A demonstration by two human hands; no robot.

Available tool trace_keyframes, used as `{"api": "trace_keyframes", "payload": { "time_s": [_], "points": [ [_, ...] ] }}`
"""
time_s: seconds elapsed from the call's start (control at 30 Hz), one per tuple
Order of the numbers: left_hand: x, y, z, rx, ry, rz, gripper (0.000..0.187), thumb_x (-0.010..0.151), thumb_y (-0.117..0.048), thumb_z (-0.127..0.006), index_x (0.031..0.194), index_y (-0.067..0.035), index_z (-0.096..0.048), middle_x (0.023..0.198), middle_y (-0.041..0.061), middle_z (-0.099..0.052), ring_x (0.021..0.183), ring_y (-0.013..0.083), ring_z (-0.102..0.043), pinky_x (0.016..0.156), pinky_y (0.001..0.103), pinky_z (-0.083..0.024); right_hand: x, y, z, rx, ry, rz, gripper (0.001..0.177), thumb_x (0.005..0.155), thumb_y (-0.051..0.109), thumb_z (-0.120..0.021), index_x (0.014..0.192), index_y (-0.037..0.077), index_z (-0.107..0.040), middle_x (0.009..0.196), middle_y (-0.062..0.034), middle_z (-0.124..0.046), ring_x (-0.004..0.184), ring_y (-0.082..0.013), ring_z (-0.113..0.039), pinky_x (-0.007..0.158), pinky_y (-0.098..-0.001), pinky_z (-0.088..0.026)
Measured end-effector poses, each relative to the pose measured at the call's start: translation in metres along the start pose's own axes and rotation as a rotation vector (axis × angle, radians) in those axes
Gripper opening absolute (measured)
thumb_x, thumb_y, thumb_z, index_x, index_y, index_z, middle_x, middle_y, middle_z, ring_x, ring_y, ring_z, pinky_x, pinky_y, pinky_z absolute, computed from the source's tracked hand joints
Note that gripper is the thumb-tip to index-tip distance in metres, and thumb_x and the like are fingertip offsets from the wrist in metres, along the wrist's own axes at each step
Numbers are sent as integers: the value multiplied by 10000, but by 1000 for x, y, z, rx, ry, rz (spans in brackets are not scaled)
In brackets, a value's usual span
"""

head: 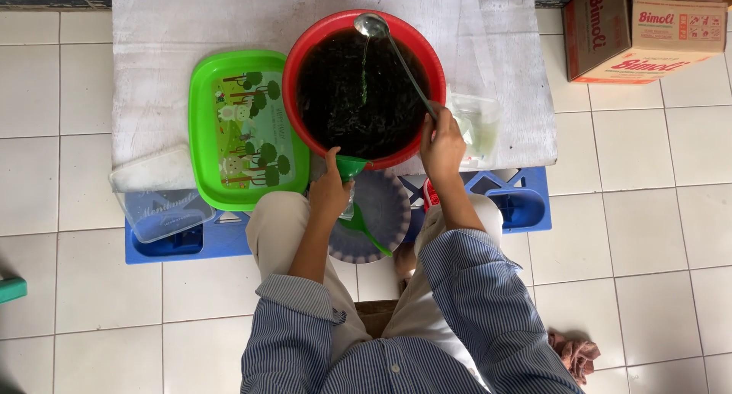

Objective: Filling small plastic bags with a dark liquid using a funnel and ladle, then sealing them with rubber bands.

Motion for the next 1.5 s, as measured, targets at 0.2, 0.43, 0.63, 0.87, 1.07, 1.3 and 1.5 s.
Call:
{"api": "trace_keyframes", "payload": {
  "time_s": [0.2, 0.43, 0.63, 0.87, 1.07, 1.3, 1.5],
  "points": [
    [-3, -4, 9, 4, 7, 2, 740, 981, -144, -644, 1561, -178, -186, 1030, 290, -698, 921, 465, -715, 1018, 626, -408, -15, -48, -86, -90, 443, -140, 144, 1080, 116, -432, 1221, 127, -403, 1019, -146, -579, 883, -436, -708, 758, -561, -587],
    [0, -15, 14, -40, 35, -2, 735, 973, -132, -645, 1558, -186, -204, 1082, 310, -692, 957, 467, -711, 1005, 574, -426, -65, -165, -196, -312, 644, -272, 153, 1072, 141, -405, 1195, 50, -395, 978, -183, -610, 844, -489, -729, 738, -555, -598],
    [2, -17, 9, -42, 34, -7, 755, 964, -148, -664, 1553, -213, -197, 1127, 309, -681, 985, 460, -707, 1000, 553, -425, -106, -153, -256, -752, 867, 268, 190, 1040, 194, -484, 1028, 112, -654, 908, -41, -643, 790, -261, -761, 660, -398, -618],
    [2, -11, 6, -55, 20, -1, 758, 967, -133, -659, 1553, -223, -187, 1157, 318, -675, 1037, 474, -690, 1021, 569, -407, -142, -141, -261, 634, 909, -937, 260, 974, 213, -568, 980, -24, -676, 690, -66, -557, 539, -142, -518, 408, -238, -400],
    [1, -10, -2, -44, 1, -40, 745, 970, -125, -650, 1549, -234, -193, 1173, 313, -672, 1044, 462, -690, 1028, 599, -406, -109, -92, -199, 726, 855, -936, 182, 935, 233, -574, 847, 79, -617, 659, 0, -464, 504, -99, -423, 388, -218, -331],
    [5, -6, -22, 43, 16, -145, 752, 977, -141, -638, 1564, -240, -178, 1170, 312, -676, 1000, 451, -701, 1032, 650, -392, -76, -104, -161, 243, 708, -500, 441, 981, 368, -496, 1241, 79, -702, 1208, -248, -701, 1171, -451, -641, 983, -552, -520],
    [5, 0, -35, 96, 40, -184, 754, 966, -172, -642, 1568, -246, -193, 1162, 269, -692, 1019, 419, -705, 1050, 658, -379, -60, -99, -117, 86, 497, -380, 274, 1013, 319, -496, 1136, 142, -665, 941, -214, -757, 961, -452, -718, 874, -559, -573]
  ]
}}
Point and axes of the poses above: each hand's wrist, its own x-axis towards the middle knuckle, its own z-axis out of the back of the hand, y = z × x, the point moved 9 cm from there along x, towards the middle knuckle
